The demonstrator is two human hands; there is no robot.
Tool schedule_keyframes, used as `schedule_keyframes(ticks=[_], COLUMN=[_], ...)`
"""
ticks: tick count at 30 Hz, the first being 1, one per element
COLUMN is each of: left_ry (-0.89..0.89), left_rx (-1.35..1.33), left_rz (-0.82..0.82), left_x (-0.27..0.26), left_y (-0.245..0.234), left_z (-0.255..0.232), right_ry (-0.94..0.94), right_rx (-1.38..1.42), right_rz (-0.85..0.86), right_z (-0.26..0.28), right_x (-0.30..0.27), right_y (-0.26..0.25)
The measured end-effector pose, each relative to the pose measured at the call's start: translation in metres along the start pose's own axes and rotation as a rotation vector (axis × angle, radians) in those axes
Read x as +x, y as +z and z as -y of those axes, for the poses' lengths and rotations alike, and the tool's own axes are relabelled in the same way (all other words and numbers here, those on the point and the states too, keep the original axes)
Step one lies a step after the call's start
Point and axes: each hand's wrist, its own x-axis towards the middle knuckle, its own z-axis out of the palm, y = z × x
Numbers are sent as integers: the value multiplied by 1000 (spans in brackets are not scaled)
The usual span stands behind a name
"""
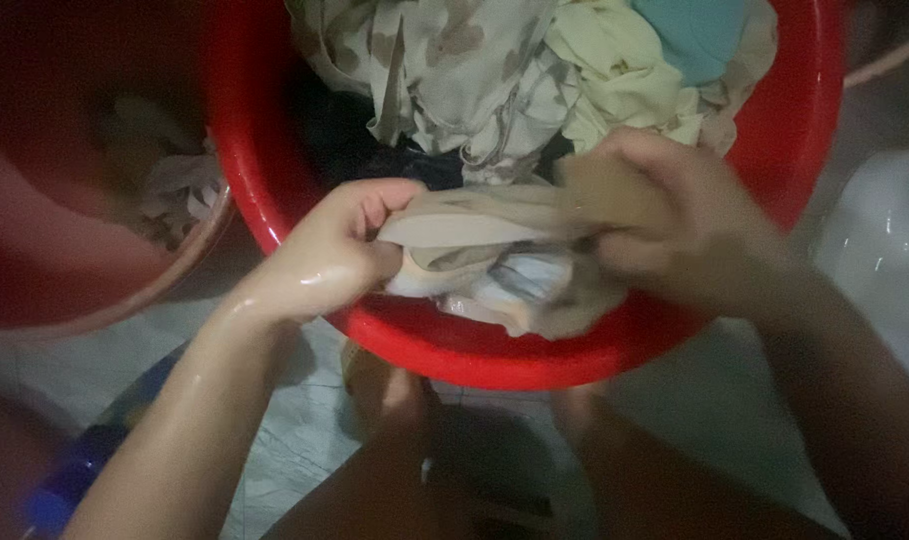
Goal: The person washes clothes by hand in a red plastic basin filled with soapy water. They repeatedly submerge, agitate, and wring out various garments, including light-colored and dark-colored items, to clean them.
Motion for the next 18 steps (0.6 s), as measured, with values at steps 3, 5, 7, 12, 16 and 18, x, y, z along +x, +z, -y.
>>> schedule_keyframes(ticks=[3, 5, 7, 12, 16, 18], left_ry=[100, 146, 110, -432, -711, -628], left_rx=[333, 738, 1207, 1672, 1926, 1871], left_rz=[-128, -225, -283, 67, 360, 262], left_x=[12, 19, 24, 58, 116, 139], left_y=[-5, -3, 8, 46, 31, 4], left_z=[5, 14, 27, 69, 102, 121], right_ry=[163, 88, -204, 36, 130, -72], right_rx=[-137, -339, -493, -877, -966, -1016], right_rz=[33, 24, 21, 293, 251, 374], right_z=[-6, -15, -23, -49, -116, -155], right_x=[0, 5, 11, 28, 71, 108], right_y=[-2, 6, 19, 94, 142, 145])
